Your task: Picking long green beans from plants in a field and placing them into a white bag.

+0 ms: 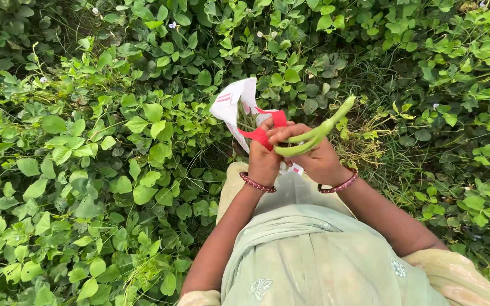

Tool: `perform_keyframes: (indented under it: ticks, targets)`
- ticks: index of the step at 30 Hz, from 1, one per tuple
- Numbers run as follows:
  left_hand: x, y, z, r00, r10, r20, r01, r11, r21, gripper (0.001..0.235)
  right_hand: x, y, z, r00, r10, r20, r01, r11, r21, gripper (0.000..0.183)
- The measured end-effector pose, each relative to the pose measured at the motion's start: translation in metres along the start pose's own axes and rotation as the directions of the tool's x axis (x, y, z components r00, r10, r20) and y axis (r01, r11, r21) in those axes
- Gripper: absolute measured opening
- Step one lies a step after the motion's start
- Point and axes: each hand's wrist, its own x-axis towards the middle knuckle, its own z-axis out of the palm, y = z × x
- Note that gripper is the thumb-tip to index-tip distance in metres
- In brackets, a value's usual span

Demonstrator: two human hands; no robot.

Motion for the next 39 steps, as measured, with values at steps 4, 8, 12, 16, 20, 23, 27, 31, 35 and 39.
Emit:
perform_keyframes:
  ticks: [4,8,12,16,20,23,27,31,35,39]
  targets:
    - [0.0,-0.022,-0.004,0.847,0.463,0.261,-0.53,0.777,0.34,0.039,0.0,-0.001,0.01,0.939,-0.233,0.252,0.343,0.646,-0.682,0.024]
    - [-0.012,0.019,0.011,0.995,-0.056,0.084,0.042,0.987,0.157,0.074,-0.016,0.035,-0.022,0.999,-0.002,-0.039,-0.014,0.916,-0.4,0.011]
    - [-0.024,0.052,0.007,0.986,0.067,0.155,-0.029,0.972,-0.232,0.098,-0.023,0.049,-0.04,0.887,-0.462,-0.016,0.405,0.794,-0.454,0.013]
    - [-0.034,0.065,0.017,0.962,0.076,0.263,0.089,0.821,-0.565,0.121,-0.032,0.063,-0.057,0.924,-0.363,0.12,0.34,0.634,-0.694,0.022]
    - [-0.041,0.06,0.029,0.924,0.114,0.366,0.107,0.841,-0.531,0.127,-0.021,0.057,-0.048,0.987,-0.121,0.102,0.141,0.382,-0.913,0.035]
    - [-0.045,0.056,0.036,0.895,0.054,0.442,0.148,0.9,-0.41,0.125,-0.004,0.037,-0.037,0.991,-0.099,0.093,0.124,0.386,-0.914,0.034]
    - [-0.05,0.055,0.051,0.878,-0.046,0.477,0.205,0.936,-0.286,0.12,0.017,0.053,-0.05,0.996,-0.048,0.076,0.089,0.387,-0.918,0.033]
    - [-0.043,0.051,0.05,0.846,0.033,0.532,0.14,0.949,-0.282,0.116,0.041,0.095,-0.079,0.997,0.016,0.07,0.058,0.384,-0.921,0.031]
    - [-0.03,0.071,0.025,0.902,0.202,0.382,0.079,0.792,-0.606,0.118,0.065,0.147,-0.106,0.995,0.072,0.072,0.04,0.375,-0.926,0.03]
    - [-0.021,0.087,0.012,0.922,0.218,0.321,0.034,0.779,-0.626,0.117,0.071,0.163,-0.13,0.99,0.124,0.07,0.021,0.355,-0.935,0.029]
